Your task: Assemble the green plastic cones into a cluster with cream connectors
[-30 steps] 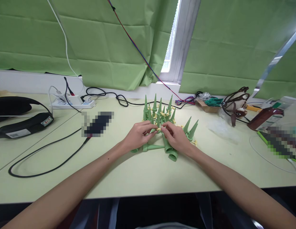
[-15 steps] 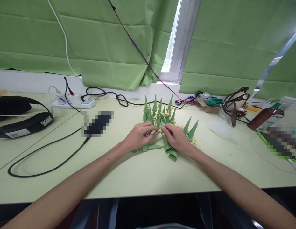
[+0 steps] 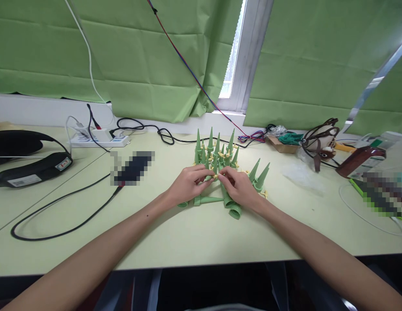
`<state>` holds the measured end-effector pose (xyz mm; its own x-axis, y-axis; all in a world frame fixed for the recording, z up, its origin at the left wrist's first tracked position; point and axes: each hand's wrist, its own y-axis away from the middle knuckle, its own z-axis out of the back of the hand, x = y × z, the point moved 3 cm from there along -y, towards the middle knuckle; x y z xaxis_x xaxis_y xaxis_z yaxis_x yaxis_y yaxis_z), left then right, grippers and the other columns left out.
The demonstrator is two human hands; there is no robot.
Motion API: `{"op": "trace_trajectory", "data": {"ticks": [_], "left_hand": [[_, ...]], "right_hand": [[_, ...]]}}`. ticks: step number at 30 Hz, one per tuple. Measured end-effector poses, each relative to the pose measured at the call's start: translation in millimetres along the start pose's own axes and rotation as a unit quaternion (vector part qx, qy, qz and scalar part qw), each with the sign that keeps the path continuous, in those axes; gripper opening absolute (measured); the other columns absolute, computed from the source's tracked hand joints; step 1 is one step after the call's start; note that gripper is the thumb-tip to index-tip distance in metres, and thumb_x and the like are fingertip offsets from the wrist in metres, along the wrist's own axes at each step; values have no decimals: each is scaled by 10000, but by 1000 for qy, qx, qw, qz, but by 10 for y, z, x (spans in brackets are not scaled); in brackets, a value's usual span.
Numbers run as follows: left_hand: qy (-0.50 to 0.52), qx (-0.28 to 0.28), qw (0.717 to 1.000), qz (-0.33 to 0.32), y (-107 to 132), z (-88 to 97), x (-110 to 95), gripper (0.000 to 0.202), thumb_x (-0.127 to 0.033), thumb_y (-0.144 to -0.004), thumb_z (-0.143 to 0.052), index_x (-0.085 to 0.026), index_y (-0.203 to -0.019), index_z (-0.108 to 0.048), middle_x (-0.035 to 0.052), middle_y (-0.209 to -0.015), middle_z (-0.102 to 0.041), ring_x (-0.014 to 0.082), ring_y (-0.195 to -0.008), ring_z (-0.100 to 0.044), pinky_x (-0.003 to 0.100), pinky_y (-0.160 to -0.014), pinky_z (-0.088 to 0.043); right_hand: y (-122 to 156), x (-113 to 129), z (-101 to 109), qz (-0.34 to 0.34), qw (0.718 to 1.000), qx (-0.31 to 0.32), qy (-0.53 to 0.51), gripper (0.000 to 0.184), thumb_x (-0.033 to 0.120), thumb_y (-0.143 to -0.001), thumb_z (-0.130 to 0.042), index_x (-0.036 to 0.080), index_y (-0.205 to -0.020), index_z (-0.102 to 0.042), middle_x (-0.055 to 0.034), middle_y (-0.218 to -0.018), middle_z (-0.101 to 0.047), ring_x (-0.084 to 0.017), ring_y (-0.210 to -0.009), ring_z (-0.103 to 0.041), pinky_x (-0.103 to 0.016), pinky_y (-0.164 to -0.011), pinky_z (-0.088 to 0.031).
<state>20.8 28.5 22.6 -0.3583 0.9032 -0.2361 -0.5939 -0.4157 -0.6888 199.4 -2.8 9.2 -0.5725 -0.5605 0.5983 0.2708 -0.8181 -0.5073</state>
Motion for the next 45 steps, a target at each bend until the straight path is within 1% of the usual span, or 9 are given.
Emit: {"op": "trace_trajectory", "data": {"ticks": [9,14,19,24,29,33,36,40,45], "left_hand": [[7,1,1000,-5,0,-7,0,160,-271,-930,-583,-187,-986,-707,2,-699,-597,97,-572,-494,216,-548,-396],[8,-9,1000,0,-9,6,5,158,-268,-925,-593,-173,-967,-712,2,-687,-582,93,-561,-483,211,-542,-393],[3,-6,1000,0,-8,5,3,161,-265,-924,-592,-167,-968,-712,1,-687,-575,92,-559,-482,212,-545,-392],[-5,4,1000,-2,-5,5,-10,191,-292,-944,-559,-178,-977,-709,6,-701,-588,97,-559,-492,217,-542,-396],[-17,9,1000,-23,2,-2,-26,188,-274,-943,-565,-184,-1024,-710,8,-712,-587,103,-585,-503,218,-538,-383],[-16,9,999,-28,3,-9,-27,182,-259,-932,-585,-168,-1021,-714,2,-690,-564,101,-576,-482,218,-527,-362],[-6,0,1000,-22,-2,-4,-22,171,-257,-928,-589,-167,-1004,-712,2,-695,-569,99,-570,-479,216,-527,-365],[5,-10,1000,-6,-11,11,-12,154,-256,-927,-590,-173,-979,-710,1,-694,-570,95,-568,-478,211,-538,-380],[9,-17,1000,-5,-10,16,-18,158,-265,-922,-601,-163,-975,-709,-2,-689,-580,87,-547,-468,207,-542,-389]], "right_hand": [[-15,-41,-5,2,999,-24,31,370,397,-1014,-413,199,-714,-499,29,-595,-481,-120,-536,-434,-266,-558,-321],[-2,-19,8,-6,1000,-21,1,231,393,-991,-472,198,-927,-578,45,-586,-509,-118,-507,-439,-259,-537,-334],[15,1,10,8,1000,-7,-11,199,366,-991,-470,196,-962,-568,43,-597,-510,-119,-513,-436,-259,-536,-334],[5,-3,13,9,1000,-6,0,211,359,-992,-463,198,-897,-562,38,-606,-508,-121,-529,-439,-261,-550,-339],[-12,-31,-3,14,1000,-10,22,330,369,-1008,-415,200,-735,-491,29,-607,-477,-120,-543,-431,-266,-558,-329],[-14,-46,-13,11,999,-13,28,384,380,-1018,-397,200,-684,-455,36,-577,-437,-115,-527,-409,-269,-556,-317],[-8,-28,-1,7,1000,-22,18,347,385,-1015,-413,200,-735,-500,38,-586,-462,-115,-524,-416,-265,-555,-319],[6,2,9,-1,1000,-13,-7,205,375,-992,-470,202,-926,-558,50,-588,-488,-117,-509,-424,-258,-539,-324],[15,7,7,8,1000,-7,-21,168,343,-990,-475,196,-943,-544,53,-587,-477,-115,-508,-419,-256,-530,-315]]}}
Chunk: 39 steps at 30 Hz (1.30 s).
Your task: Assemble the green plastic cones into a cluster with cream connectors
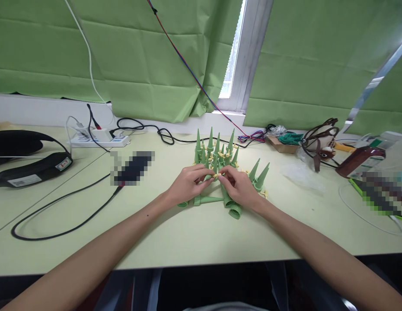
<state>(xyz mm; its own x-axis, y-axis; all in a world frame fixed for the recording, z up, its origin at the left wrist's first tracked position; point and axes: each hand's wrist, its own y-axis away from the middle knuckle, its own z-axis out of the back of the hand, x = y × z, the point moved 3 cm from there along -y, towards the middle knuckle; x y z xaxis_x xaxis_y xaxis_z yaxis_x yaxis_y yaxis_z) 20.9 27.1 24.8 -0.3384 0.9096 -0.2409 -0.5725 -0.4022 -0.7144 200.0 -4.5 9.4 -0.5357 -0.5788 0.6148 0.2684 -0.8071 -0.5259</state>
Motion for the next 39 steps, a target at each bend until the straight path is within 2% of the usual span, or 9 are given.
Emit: {"op": "trace_trajectory", "data": {"ticks": [4,8,19,39], "left_hand": [[15,-9,1000,0,6,0,-6,195,-273,-913,-621,-166,-1057,-696,-7,-694,-613,80,-536,-459,202,-554,-402],[19,-9,1000,-16,3,4,-20,164,-270,-919,-610,-164,-1002,-704,6,-714,-630,81,-548,-474,200,-551,-402],[-63,-22,995,-78,17,9,-41,142,-239,-935,-575,-171,-984,-690,-10,-677,-527,93,-558,-451,212,-520,-343],[-62,-23,994,-88,34,-8,-29,137,-242,-939,-562,-184,-977,-681,-21,-661,-486,89,-537,-422,210,-499,-323]], "right_hand": [[-3,-12,2,7,1000,-8,3,157,321,-989,-480,193,-925,-546,54,-586,-468,-108,-509,-411,-251,-528,-314],[-4,-12,0,13,1000,-14,4,150,317,-987,-488,193,-927,-549,58,-580,-464,-103,-501,-400,-246,-519,-310],[-2,-6,3,20,1000,-19,1,133,297,-978,-505,192,-914,-554,63,-573,-447,-98,-498,-388,-244,-517,-300],[-5,-2,8,25,1000,-12,7,194,296,-982,-485,194,-826,-541,55,-580,-454,-98,-499,-372,-238,-520,-306]]}}
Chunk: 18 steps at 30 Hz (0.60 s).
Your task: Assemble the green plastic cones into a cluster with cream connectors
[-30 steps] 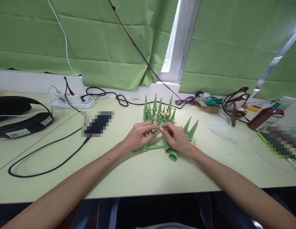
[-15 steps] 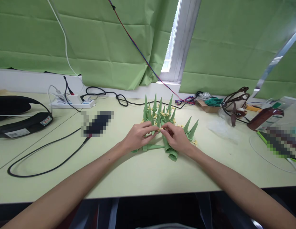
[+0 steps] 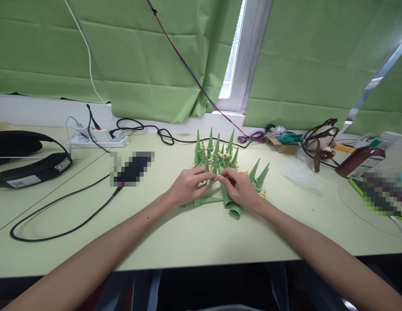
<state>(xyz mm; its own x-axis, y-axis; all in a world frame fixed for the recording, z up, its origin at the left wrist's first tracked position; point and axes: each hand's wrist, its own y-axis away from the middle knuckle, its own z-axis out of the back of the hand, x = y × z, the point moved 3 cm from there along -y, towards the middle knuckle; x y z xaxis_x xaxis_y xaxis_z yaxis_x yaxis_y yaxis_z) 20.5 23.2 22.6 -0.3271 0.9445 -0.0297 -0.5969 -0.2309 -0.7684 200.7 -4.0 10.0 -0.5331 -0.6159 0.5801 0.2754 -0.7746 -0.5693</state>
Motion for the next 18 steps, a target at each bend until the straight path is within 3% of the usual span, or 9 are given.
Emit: {"op": "trace_trajectory", "data": {"ticks": [11,18], "left_hand": [[14,9,1000,0,-2,1,-10,135,-212,-929,-564,-179,-967,-689,-17,-668,-486,93,-549,-419,209,-519,-345],[13,3,1000,4,1,8,-3,155,-202,-927,-554,-192,-988,-696,-22,-652,-469,95,-547,-405,213,-514,-330]], "right_hand": [[-1,-33,-25,8,1000,3,20,251,292,-986,-458,192,-770,-535,54,-567,-423,-99,-500,-368,-238,-529,-305],[-5,-20,-12,-8,1000,5,15,244,340,-999,-449,194,-852,-579,43,-594,-471,-109,-517,-397,-248,-542,-322]]}}
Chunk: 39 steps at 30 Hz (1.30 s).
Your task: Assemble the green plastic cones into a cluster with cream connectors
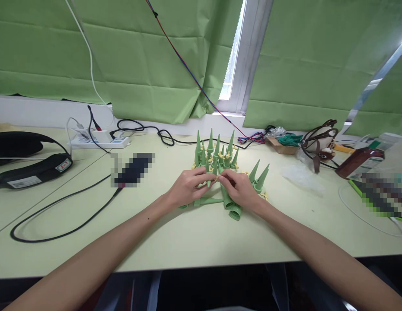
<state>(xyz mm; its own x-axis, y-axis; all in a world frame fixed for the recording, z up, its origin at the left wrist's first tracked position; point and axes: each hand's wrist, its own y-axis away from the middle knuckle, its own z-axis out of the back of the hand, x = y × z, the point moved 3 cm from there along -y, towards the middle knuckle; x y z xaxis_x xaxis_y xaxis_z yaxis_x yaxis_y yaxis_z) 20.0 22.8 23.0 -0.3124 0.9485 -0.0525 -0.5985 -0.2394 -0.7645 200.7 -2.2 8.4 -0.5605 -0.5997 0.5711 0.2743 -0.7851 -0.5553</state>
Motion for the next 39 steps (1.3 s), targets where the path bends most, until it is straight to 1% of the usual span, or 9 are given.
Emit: {"op": "trace_trajectory", "data": {"ticks": [4,7,13,18,23,26,30,35,39], "left_hand": [[5,-9,1000,2,8,1,13,155,-187,-918,-564,-191,-1001,-695,-28,-647,-449,90,-539,-388,211,-509,-320],[8,-9,1000,4,17,-3,25,146,-175,-903,-581,-185,-991,-697,-29,-650,-441,92,-545,-385,214,-518,-326],[7,-8,1000,-3,6,2,1,137,-155,-902,-579,-172,-971,-696,-25,-661,-446,90,-555,-389,214,-519,-323],[-7,-3,1000,-6,-8,12,-22,145,-206,-933,-547,-183,-946,-690,-25,-637,-457,91,-542,-405,214,-507,-325],[-10,-4,1000,-8,-12,17,-34,144,-210,-935,-550,-183,-952,-691,-31,-627,-448,88,-534,-399,210,-500,-322],[-7,-4,1000,-9,-16,16,-43,150,-227,-942,-544,-184,-954,-687,-30,-630,-461,85,-532,-410,207,-498,-327],[-6,0,1000,-16,-14,11,-51,154,-220,-947,-530,-185,-949,-680,-24,-642,-486,82,-530,-415,204,-494,-324],[-6,1,1000,-21,-8,10,-54,133,-205,-938,-544,-181,-944,-675,-23,-643,-480,86,-542,-416,211,-493,-318],[-13,-4,1000,-23,-21,12,-68,134,-234,-945,-547,-180,-929,-669,-32,-632,-474,83,-524,-411,217,-477,-310]], "right_hand": [[12,31,10,-6,1000,0,-21,195,355,-994,-464,196,-968,-574,57,-580,-453,-109,-500,-389,-250,-527,-316],[18,48,16,1,999,4,-32,175,334,-992,-466,191,-994,-566,57,-590,-450,-110,-506,-390,-250,-527,-314],[15,29,2,6,1000,-1,-15,165,315,-991,-459,194,-954,-565,55,-591,-448,-110,-505,-379,-251,-533,-315],[11,29,-1,4,1000,-2,-6,162,305,-992,-451,197,-936,-559,40,-623,-491,-110,-501,-382,-250,-529,-320],[13,31,0,5,1000,1,-8,158,296,-994,-448,201,-926,-554,44,-609,-486,-115,-503,-401,-250,-537,-332],[7,28,-1,8,1000,-3,-3,161,292,-992,-449,204,-906,-553,35,-630,-518,-119,-522,-428,-251,-555,-351],[-4,25,0,13,1000,-6,2,196,296,-994,-435,206,-853,-538,22,-656,-547,-124,-545,-455,-251,-565,-360],[0,16,-1,11,1000,-7,1,238,309,-1000,-424,210,-798,-503,24,-639,-531,-124,-543,-452,-252,-561,-353],[-1,9,-8,9,1000,-10,3,265,328,-1005,-414,213,-779,-491,22,-631,-525,-124,-541,-451,-253,-555,-351]]}}
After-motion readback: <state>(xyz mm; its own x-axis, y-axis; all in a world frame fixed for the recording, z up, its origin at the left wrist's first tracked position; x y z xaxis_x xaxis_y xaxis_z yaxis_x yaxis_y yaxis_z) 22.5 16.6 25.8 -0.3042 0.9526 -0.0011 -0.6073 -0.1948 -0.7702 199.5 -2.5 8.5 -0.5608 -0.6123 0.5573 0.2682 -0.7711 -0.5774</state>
